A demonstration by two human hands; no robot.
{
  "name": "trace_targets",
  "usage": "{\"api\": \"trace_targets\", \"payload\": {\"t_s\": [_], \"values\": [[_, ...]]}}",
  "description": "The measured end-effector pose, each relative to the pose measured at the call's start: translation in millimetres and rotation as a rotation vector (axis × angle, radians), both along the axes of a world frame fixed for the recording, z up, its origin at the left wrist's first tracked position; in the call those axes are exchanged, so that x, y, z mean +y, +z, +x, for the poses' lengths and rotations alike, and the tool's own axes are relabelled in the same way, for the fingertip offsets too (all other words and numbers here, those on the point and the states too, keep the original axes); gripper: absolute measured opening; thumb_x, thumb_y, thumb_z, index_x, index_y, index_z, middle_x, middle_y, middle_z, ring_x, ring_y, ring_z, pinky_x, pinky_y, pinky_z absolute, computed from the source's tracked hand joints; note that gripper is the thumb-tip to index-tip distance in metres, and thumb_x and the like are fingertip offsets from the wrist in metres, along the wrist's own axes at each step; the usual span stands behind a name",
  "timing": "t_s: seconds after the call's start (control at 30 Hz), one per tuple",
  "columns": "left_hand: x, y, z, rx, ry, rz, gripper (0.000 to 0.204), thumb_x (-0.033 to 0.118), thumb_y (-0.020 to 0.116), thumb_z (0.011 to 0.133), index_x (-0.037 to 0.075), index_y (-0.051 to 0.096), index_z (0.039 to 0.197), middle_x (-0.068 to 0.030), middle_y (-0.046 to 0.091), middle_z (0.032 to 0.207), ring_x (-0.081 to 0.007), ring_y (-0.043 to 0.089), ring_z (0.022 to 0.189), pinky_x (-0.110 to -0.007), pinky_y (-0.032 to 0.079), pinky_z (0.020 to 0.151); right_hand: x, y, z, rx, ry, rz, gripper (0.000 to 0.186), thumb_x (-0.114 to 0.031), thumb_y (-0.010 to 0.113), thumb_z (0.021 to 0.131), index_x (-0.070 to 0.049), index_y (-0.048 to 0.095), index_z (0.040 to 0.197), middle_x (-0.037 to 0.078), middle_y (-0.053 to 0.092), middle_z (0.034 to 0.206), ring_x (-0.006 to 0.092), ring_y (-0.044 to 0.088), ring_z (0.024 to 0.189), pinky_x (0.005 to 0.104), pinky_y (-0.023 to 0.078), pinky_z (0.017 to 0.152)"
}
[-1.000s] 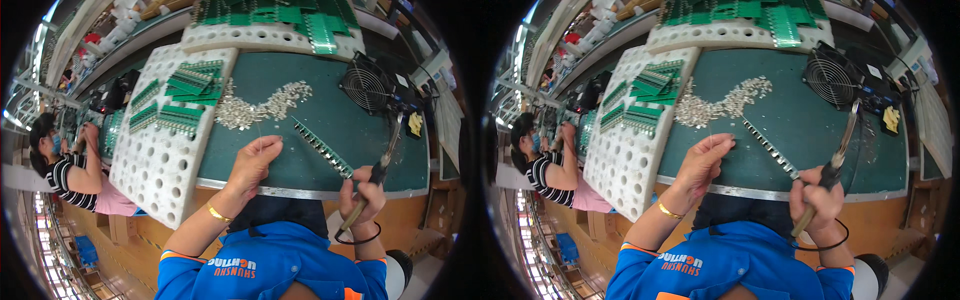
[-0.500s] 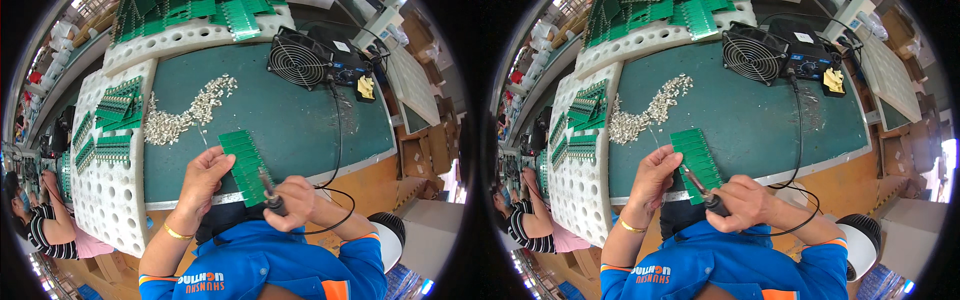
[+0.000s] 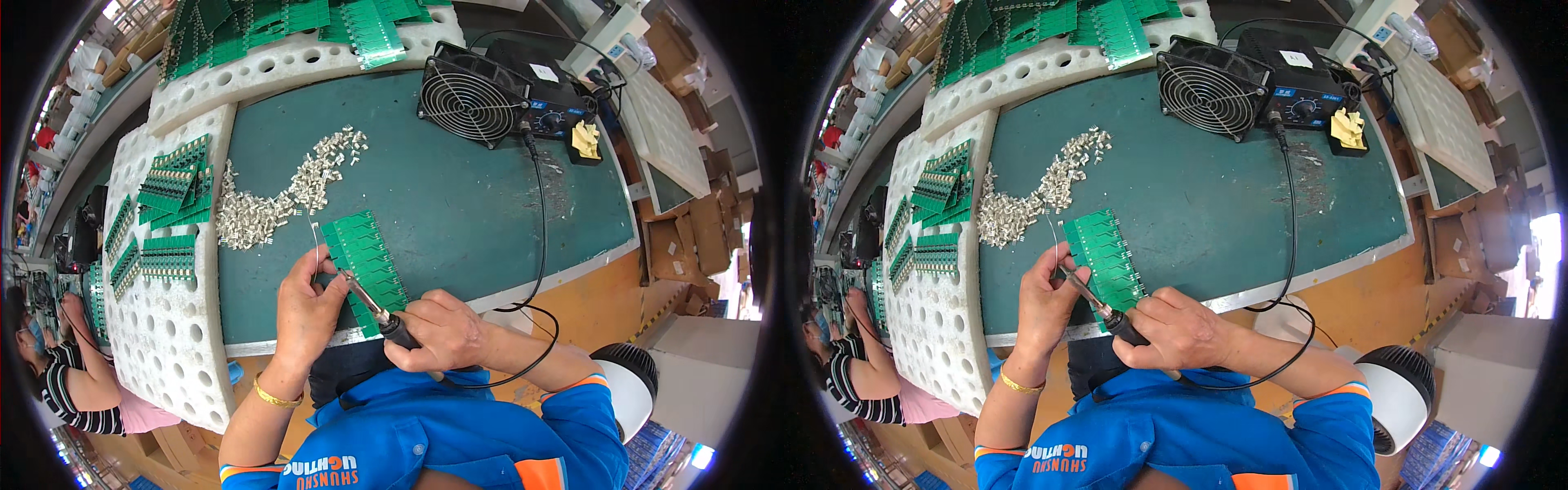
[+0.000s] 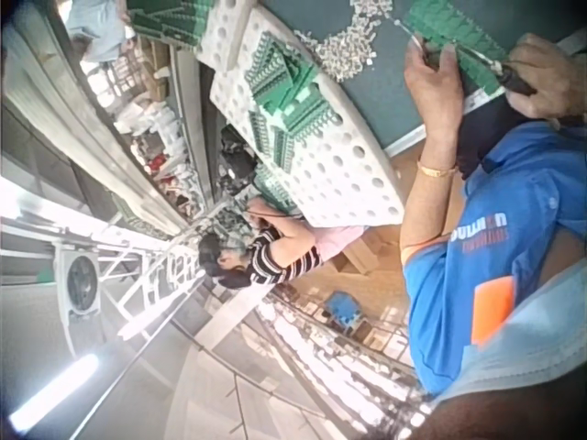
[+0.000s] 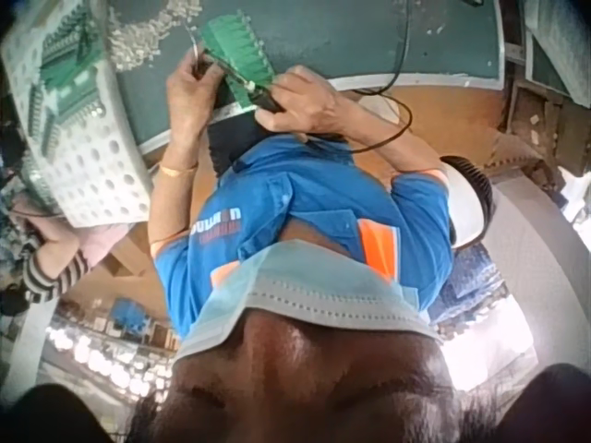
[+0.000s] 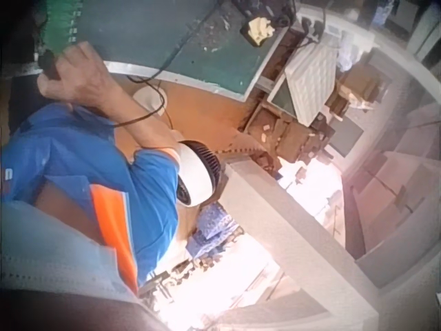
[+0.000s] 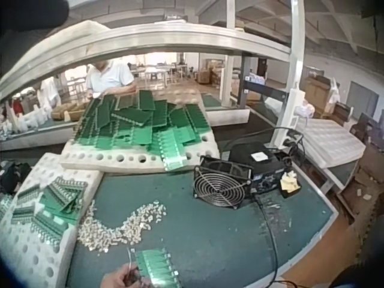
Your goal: The person picks up circuit board strips and solders components onto them using a soldering iron and solder wire.
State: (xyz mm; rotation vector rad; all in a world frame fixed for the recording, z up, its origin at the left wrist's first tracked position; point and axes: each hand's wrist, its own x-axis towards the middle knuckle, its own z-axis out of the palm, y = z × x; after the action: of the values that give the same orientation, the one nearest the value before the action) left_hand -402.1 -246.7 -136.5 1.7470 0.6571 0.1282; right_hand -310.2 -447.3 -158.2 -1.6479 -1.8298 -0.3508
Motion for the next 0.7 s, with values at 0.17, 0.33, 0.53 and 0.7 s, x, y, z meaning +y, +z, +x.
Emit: {"api": "trace_targets", "payload": {"t_s": [0.17,0.33,0.53,0.7], "values": [[1.4,0.8,1.9,0.071,0.03,0.133,0.042,0.002,0.072,0.086,-0.001,0.059,0.126,0.0031,0.055,0.089,-0.0009,0.046,0.069,-0.017,0.04,0.058,5.7,1.8,1.9,0.029,0.021,-0.023,0.025,-0.017,0.063,0.082,-0.017,0.057,0.107,0.008,0.061,0.088,0.0212,0.059,0.082,0.0318,0.045,0.068],[0.7,-3.4,2.1,0.016,0.072,0.174,0.047,0.001,0.074,0.081,0.0,0.059,0.126,-0.0005,0.058,0.086,-0.0042,0.043,0.059,-0.023,0.039,0.053,8.9,0.5,1.3,0.046,0.015,-0.011,0.024,-0.018,0.063,0.082,-0.016,0.058,0.106,0.009,0.061,0.087,0.0218,0.06,0.083,0.0325,0.046,0.068],[2.2,2.8,0.6,0.054,0.045,0.167,0.045,0.002,0.073,0.084,0.0,0.058,0.126,0.0014,0.056,0.086,-0.0025,0.044,0.063,-0.02,0.038,0.055,9.4,-1.2,1.5,0.054,0.022,-0.032,0.026,-0.017,0.063,0.082,-0.015,0.056,0.107,0.009,0.062,0.087,0.0223,0.06,0.082,0.0333,0.047,0.069],[7.6,1.2,6.1,0.014,0.071,0.049,0.041,0.005,0.07,0.088,-0.001,0.057,0.126,0.0034,0.054,0.085,-0.0014,0.045,0.068,-0.018,0.039,0.057,6.9,0.5,1.3,0.076,0.015,-0.052,0.026,-0.015,0.063,0.082,-0.015,0.055,0.107,0.007,0.061,0.087,0.0223,0.06,0.083,0.0334,0.046,0.069]]}}
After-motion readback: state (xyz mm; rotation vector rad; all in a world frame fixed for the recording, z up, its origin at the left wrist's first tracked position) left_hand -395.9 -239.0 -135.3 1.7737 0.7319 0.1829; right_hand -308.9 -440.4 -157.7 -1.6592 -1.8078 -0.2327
